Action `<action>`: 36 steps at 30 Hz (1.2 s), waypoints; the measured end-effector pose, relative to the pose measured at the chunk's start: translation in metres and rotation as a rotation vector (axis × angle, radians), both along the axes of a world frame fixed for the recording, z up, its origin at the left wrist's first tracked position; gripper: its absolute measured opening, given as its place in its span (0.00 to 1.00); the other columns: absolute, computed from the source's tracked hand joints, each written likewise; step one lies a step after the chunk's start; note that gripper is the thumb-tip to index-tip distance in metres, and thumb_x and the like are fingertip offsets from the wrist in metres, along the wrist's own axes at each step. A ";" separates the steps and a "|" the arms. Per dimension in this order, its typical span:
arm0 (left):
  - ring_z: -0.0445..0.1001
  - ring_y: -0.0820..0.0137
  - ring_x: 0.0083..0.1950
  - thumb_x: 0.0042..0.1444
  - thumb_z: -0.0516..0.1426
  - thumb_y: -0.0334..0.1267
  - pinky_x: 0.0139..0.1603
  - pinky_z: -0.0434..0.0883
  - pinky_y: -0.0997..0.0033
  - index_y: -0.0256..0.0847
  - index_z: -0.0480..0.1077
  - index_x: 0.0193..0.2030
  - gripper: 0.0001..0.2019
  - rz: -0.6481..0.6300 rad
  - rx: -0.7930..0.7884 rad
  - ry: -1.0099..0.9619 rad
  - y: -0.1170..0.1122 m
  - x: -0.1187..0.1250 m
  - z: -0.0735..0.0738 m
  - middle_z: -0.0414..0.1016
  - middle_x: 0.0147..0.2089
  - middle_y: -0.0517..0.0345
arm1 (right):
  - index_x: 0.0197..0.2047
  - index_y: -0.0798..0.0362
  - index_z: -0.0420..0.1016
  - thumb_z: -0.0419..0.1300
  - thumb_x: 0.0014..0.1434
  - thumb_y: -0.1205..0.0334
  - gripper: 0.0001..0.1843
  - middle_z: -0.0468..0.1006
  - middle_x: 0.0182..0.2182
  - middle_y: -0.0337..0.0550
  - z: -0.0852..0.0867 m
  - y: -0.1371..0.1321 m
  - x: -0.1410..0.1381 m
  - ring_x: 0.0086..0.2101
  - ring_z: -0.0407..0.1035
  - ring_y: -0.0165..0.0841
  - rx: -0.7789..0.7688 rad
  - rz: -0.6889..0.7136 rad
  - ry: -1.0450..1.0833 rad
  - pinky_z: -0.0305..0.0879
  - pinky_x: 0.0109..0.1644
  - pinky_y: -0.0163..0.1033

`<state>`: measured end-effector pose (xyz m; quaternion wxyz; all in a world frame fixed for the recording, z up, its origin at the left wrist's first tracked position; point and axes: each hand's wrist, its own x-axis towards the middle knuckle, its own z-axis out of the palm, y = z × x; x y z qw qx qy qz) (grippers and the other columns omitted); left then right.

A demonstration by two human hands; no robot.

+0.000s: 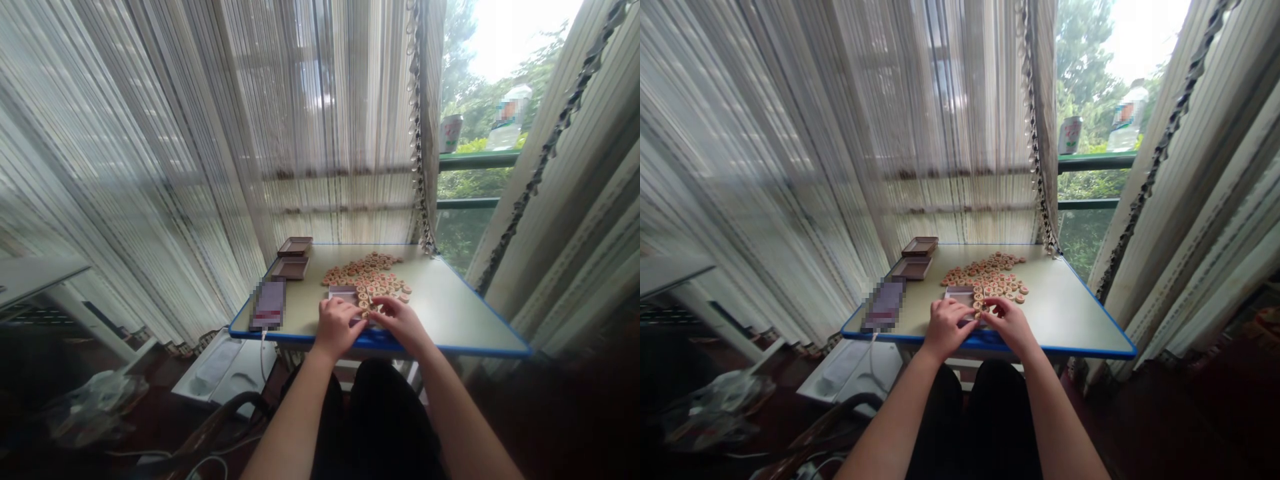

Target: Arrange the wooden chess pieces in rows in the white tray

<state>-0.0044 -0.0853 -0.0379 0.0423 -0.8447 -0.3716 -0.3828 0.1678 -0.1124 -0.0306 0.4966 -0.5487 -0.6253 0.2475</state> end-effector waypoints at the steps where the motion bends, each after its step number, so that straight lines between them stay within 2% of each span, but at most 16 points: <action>1: 0.67 0.63 0.44 0.50 0.60 0.43 0.46 0.57 0.57 0.45 0.75 0.39 0.10 -0.002 -0.003 -0.002 0.000 0.000 0.000 0.78 0.37 0.56 | 0.40 0.53 0.74 0.61 0.47 0.54 0.17 0.74 0.27 0.41 0.000 0.000 0.000 0.28 0.66 0.32 -0.004 0.001 0.002 0.65 0.33 0.37; 8: 0.67 0.63 0.43 0.51 0.59 0.44 0.45 0.58 0.58 0.45 0.74 0.39 0.10 0.010 0.007 -0.002 0.000 0.002 0.000 0.78 0.36 0.56 | 0.40 0.54 0.74 0.62 0.45 0.53 0.19 0.75 0.27 0.40 0.003 -0.001 0.000 0.26 0.67 0.30 -0.042 0.015 0.076 0.66 0.31 0.36; 13: 0.67 0.62 0.41 0.55 0.54 0.45 0.42 0.58 0.59 0.42 0.74 0.36 0.12 0.072 0.116 0.041 -0.006 0.005 0.001 0.77 0.33 0.53 | 0.38 0.54 0.74 0.62 0.45 0.53 0.18 0.75 0.27 0.41 0.002 -0.001 -0.001 0.27 0.68 0.31 -0.018 0.063 0.145 0.66 0.32 0.36; 15: 0.67 0.62 0.40 0.56 0.53 0.46 0.41 0.59 0.60 0.41 0.74 0.36 0.12 0.067 0.142 0.055 -0.007 0.004 0.005 0.76 0.33 0.53 | 0.38 0.55 0.74 0.62 0.45 0.52 0.19 0.76 0.26 0.41 0.001 -0.002 -0.002 0.28 0.68 0.32 -0.009 0.061 0.177 0.67 0.33 0.36; 19: 0.67 0.63 0.40 0.55 0.54 0.46 0.43 0.61 0.60 0.41 0.74 0.35 0.12 0.067 0.152 0.002 0.000 0.001 0.020 0.76 0.34 0.54 | 0.38 0.55 0.75 0.61 0.46 0.50 0.19 0.76 0.26 0.43 0.003 0.001 0.001 0.29 0.69 0.33 -0.026 -0.049 0.171 0.66 0.32 0.37; 22: 0.68 0.63 0.40 0.56 0.54 0.45 0.45 0.63 0.60 0.41 0.74 0.34 0.12 0.088 0.116 -0.094 0.020 0.005 0.038 0.76 0.34 0.53 | 0.37 0.55 0.76 0.62 0.46 0.51 0.18 0.78 0.28 0.44 0.013 0.016 0.015 0.30 0.70 0.34 -0.029 -0.091 0.177 0.67 0.32 0.37; 25: 0.70 0.64 0.40 0.55 0.55 0.43 0.45 0.66 0.62 0.40 0.74 0.34 0.10 0.054 0.041 -0.155 0.048 0.014 0.053 0.77 0.35 0.53 | 0.36 0.55 0.76 0.63 0.45 0.53 0.17 0.78 0.27 0.45 0.029 0.049 0.036 0.27 0.70 0.33 -0.059 -0.148 0.138 0.65 0.28 0.36; 27: 0.71 0.65 0.41 0.53 0.56 0.39 0.45 0.68 0.63 0.41 0.74 0.35 0.07 -0.007 -0.043 -0.128 0.068 0.020 0.058 0.77 0.36 0.55 | 0.36 0.56 0.75 0.63 0.44 0.58 0.16 0.78 0.31 0.47 0.038 0.077 0.050 0.28 0.71 0.33 -0.070 -0.210 0.077 0.65 0.27 0.35; 29: 0.72 0.66 0.42 0.52 0.57 0.35 0.45 0.69 0.65 0.42 0.74 0.36 0.06 -0.070 -0.142 -0.068 0.088 0.025 0.059 0.77 0.38 0.57 | 0.43 0.56 0.73 0.63 0.44 0.62 0.20 0.78 0.33 0.48 0.042 0.103 0.062 0.28 0.71 0.32 -0.079 -0.286 0.020 0.64 0.27 0.34; 31: 0.73 0.66 0.42 0.51 0.56 0.34 0.46 0.69 0.65 0.42 0.75 0.36 0.07 -0.086 -0.210 -0.034 0.106 0.029 0.059 0.78 0.38 0.57 | 0.44 0.56 0.72 0.62 0.43 0.65 0.22 0.78 0.32 0.46 0.039 0.123 0.072 0.28 0.71 0.32 -0.086 -0.373 -0.082 0.65 0.30 0.35; 33: 0.74 0.66 0.41 0.50 0.56 0.33 0.44 0.70 0.66 0.42 0.75 0.36 0.08 -0.080 -0.271 -0.004 0.125 0.034 0.059 0.78 0.38 0.56 | 0.43 0.55 0.72 0.61 0.44 0.65 0.20 0.78 0.32 0.46 0.031 0.135 0.080 0.32 0.72 0.33 -0.032 -0.402 -0.178 0.66 0.36 0.37; 36: 0.75 0.65 0.39 0.51 0.55 0.34 0.41 0.71 0.67 0.41 0.75 0.36 0.09 -0.037 -0.314 0.029 0.156 0.044 0.061 0.78 0.38 0.54 | 0.41 0.53 0.73 0.57 0.48 0.60 0.16 0.78 0.34 0.45 0.017 0.142 0.087 0.30 0.71 0.33 0.083 -0.352 -0.279 0.65 0.37 0.39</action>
